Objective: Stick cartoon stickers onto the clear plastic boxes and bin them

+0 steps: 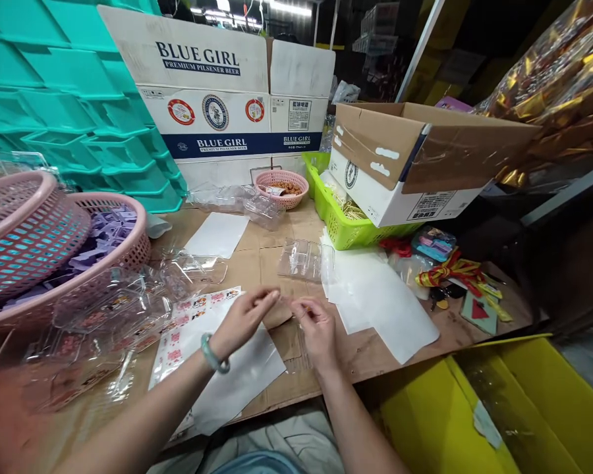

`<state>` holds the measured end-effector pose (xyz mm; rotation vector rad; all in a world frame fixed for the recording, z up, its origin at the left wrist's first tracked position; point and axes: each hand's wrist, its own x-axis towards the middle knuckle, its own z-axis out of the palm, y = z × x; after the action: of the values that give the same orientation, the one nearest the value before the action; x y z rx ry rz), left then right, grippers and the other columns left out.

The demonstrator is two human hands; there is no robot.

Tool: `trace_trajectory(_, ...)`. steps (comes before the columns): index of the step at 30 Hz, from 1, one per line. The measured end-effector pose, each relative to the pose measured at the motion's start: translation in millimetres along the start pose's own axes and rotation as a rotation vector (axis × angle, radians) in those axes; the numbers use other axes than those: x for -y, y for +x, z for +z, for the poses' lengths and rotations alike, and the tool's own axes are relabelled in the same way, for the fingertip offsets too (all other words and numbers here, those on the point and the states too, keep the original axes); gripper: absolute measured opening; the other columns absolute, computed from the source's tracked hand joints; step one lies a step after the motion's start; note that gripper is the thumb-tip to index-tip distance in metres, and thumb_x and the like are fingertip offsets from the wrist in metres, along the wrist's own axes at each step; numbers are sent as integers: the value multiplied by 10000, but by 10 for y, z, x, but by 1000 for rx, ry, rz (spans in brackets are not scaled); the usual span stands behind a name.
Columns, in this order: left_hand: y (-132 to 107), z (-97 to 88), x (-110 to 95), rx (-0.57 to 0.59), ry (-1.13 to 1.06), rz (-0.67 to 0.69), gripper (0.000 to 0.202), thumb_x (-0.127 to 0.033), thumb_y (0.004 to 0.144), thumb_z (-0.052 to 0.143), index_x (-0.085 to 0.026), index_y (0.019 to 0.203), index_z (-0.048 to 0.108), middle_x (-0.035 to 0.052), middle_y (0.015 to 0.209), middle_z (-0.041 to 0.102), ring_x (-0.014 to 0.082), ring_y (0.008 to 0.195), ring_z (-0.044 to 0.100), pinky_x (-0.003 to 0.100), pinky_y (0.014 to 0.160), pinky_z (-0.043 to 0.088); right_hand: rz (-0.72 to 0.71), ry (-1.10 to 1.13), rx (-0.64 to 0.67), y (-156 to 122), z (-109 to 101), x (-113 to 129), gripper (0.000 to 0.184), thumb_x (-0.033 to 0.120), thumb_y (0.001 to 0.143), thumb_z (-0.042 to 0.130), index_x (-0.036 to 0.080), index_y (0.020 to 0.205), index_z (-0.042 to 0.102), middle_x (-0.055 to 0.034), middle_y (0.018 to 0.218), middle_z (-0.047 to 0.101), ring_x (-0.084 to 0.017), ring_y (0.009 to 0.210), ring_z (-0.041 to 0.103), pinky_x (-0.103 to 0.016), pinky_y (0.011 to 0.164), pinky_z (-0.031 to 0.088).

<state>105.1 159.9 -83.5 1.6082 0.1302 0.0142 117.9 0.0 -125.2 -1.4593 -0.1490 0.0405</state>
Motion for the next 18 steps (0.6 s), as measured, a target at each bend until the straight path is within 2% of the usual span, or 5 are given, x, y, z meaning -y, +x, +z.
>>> trace_trajectory(3, 591, 4, -80, -198, 227, 214, 529, -439, 818, 626, -155, 1264, 605, 179, 1307, 566, 329, 1197, 516, 436, 1007, 391, -11, 127, -228, 183, -154, 39, 234, 400, 776, 720, 192, 880, 701, -75, 997, 728, -220, 913, 685, -409, 870, 546)
trace_trajectory(7, 1169, -61, -43, 95, 739, 347, 1163, -314, 547, 849, -213, 1521, 221, 163, 1613, 65, 417, 1463, 39, 592, 1142, 113, -17, 187, -275, 240, -239, 64, 366, 391, 802, 698, 220, 1123, 652, -77, 1141, 688, -206, 987, 667, -422, 931, 513)
trace_trajectory(10, 1353, -148, 87, 260, 997, 356, 1222, -260, 523, 851, -247, 1529, 158, 162, 1607, 94, 420, 1461, 34, 642, 1130, 70, -51, 125, -232, 207, -242, 41, 472, 356, 826, 688, 242, 1262, 549, -80, 1185, 669, -211, 1101, 623, -444, 1032, 440)
trace_trajectory(14, 1277, -357, 146, 232, 961, 451, 1036, -265, 523, 839, -177, 1442, 369, 196, 1460, 375, 403, 1374, 285, 566, 1147, 170, -75, 44, -127, 184, -188, 35, 599, 340, 855, 659, 269, 1380, 380, -108, 1278, 609, -218, 1191, 574, -472, 1085, 386)
trace_trajectory(18, 644, -525, 95, -41, 324, 191, 906, -421, 640, 786, -213, 1408, 351, 155, 1351, 481, 333, 1275, 442, 502, 1076, 333, -161, -47, -9, 141, 15, 39, 833, 318, 824, 700, 304, 1471, 176, -134, 1411, 487, -225, 1294, 491, -482, 1125, 337)
